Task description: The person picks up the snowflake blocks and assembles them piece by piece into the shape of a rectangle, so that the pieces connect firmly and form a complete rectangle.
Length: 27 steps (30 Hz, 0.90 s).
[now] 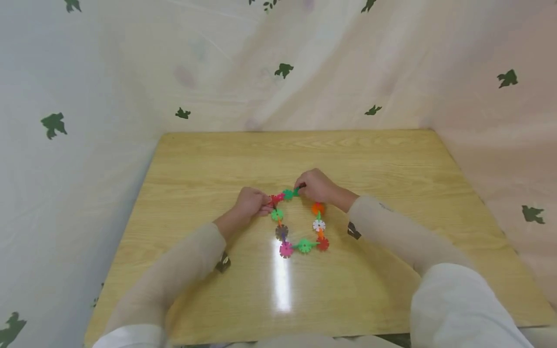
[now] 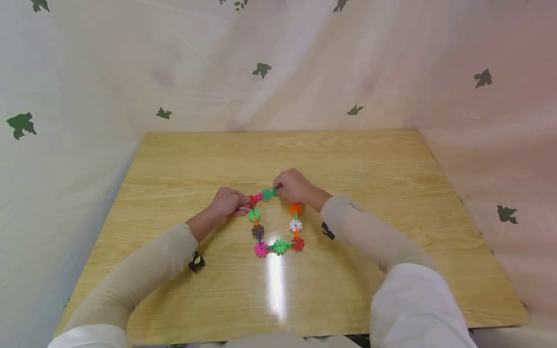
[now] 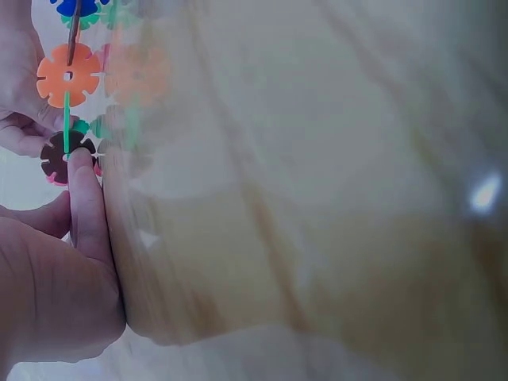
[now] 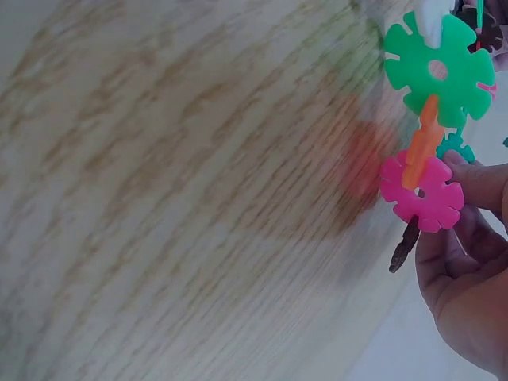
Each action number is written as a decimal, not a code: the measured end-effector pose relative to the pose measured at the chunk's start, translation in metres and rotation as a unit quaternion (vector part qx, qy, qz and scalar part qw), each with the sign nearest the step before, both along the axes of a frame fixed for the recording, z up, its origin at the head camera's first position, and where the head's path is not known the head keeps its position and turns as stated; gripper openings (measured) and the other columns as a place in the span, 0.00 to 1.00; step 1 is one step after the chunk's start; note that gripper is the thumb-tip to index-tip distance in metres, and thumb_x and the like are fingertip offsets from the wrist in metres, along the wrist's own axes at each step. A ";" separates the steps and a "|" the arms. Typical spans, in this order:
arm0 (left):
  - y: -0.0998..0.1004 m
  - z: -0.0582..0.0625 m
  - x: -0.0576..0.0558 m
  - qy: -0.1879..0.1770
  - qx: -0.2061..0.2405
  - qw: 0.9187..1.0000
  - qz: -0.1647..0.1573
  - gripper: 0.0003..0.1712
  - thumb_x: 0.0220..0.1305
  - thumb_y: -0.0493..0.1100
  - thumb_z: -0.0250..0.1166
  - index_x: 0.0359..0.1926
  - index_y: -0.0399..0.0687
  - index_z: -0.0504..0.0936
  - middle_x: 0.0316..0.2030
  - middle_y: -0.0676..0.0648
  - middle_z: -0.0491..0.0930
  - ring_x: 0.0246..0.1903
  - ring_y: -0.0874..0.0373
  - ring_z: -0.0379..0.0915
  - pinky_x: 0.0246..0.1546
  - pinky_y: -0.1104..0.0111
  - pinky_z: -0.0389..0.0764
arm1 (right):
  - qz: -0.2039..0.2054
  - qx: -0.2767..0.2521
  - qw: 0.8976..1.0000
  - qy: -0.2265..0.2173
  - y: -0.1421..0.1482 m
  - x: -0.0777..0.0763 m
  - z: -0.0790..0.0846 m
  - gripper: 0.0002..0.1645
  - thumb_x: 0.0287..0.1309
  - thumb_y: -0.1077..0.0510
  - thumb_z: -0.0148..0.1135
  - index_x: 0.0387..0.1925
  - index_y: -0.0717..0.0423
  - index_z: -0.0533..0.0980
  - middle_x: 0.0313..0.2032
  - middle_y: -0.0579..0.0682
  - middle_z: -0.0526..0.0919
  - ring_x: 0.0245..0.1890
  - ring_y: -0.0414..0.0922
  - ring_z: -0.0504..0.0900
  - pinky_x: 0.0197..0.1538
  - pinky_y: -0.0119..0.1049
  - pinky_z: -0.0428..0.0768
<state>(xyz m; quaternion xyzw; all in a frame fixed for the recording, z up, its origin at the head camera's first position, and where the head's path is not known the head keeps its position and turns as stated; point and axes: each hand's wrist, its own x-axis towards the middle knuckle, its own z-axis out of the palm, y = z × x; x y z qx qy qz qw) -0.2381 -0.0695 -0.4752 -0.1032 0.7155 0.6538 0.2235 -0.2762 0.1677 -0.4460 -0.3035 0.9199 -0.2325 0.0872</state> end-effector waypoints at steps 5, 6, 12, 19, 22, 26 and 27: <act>0.000 0.001 0.001 0.001 0.001 1.000 -0.001 0.11 0.67 0.29 0.62 0.47 0.24 0.82 0.27 0.38 0.86 0.19 0.59 0.83 0.26 0.71 0.88 | 0.004 0.000 1.000 0.004 -0.002 -0.002 -0.001 0.05 0.62 0.67 0.67 0.35 0.59 0.87 0.36 0.52 0.88 0.39 0.47 0.86 0.46 0.41 0.87; 0.000 0.001 0.001 0.002 0.002 1.000 0.000 0.11 0.67 0.29 0.62 0.47 0.24 0.82 0.27 0.37 0.86 0.19 0.59 0.83 0.26 0.71 0.88 | 0.002 -0.004 1.000 0.005 -0.002 -0.002 0.000 0.05 0.62 0.67 0.67 0.35 0.60 0.87 0.37 0.52 0.89 0.39 0.48 0.87 0.46 0.41 0.87; 0.000 0.001 0.000 0.000 0.001 1.000 0.004 0.11 0.67 0.29 0.63 0.47 0.24 0.82 0.27 0.37 0.86 0.19 0.58 0.83 0.25 0.71 0.88 | -0.008 -0.023 1.000 0.005 -0.003 -0.003 -0.001 0.04 0.62 0.68 0.67 0.35 0.61 0.87 0.37 0.54 0.89 0.41 0.50 0.87 0.47 0.42 0.87; 0.002 0.003 0.000 -0.006 -0.002 1.000 0.013 0.10 0.66 0.29 0.64 0.46 0.25 0.83 0.28 0.36 0.86 0.19 0.58 0.83 0.25 0.70 0.88 | -0.022 -0.052 0.998 -0.013 0.000 -0.005 -0.006 0.04 0.62 0.68 0.68 0.35 0.61 0.87 0.37 0.53 0.89 0.40 0.50 0.87 0.47 0.42 0.88; 0.002 0.003 0.000 -0.009 0.001 1.000 0.019 0.10 0.66 0.28 0.64 0.46 0.25 0.83 0.28 0.35 0.86 0.19 0.57 0.83 0.26 0.69 0.88 | -0.029 -0.058 0.998 -0.018 0.000 -0.006 -0.006 0.04 0.61 0.67 0.69 0.35 0.59 0.88 0.37 0.52 0.89 0.40 0.49 0.87 0.47 0.42 0.87; 0.003 0.002 -0.001 -0.010 0.004 1.000 0.020 0.10 0.66 0.28 0.64 0.46 0.24 0.82 0.28 0.36 0.86 0.19 0.57 0.83 0.26 0.69 0.88 | -0.029 -0.059 0.998 -0.025 -0.001 -0.007 -0.007 0.04 0.60 0.67 0.70 0.35 0.59 0.88 0.37 0.52 0.89 0.40 0.49 0.87 0.47 0.41 0.87; 0.003 0.002 -0.001 -0.009 0.004 1.000 0.019 0.10 0.65 0.28 0.64 0.46 0.24 0.82 0.27 0.36 0.86 0.19 0.57 0.83 0.26 0.69 0.88 | -0.029 -0.060 0.997 -0.027 -0.001 -0.006 -0.007 0.04 0.60 0.67 0.70 0.35 0.59 0.88 0.37 0.52 0.89 0.41 0.48 0.87 0.47 0.41 0.87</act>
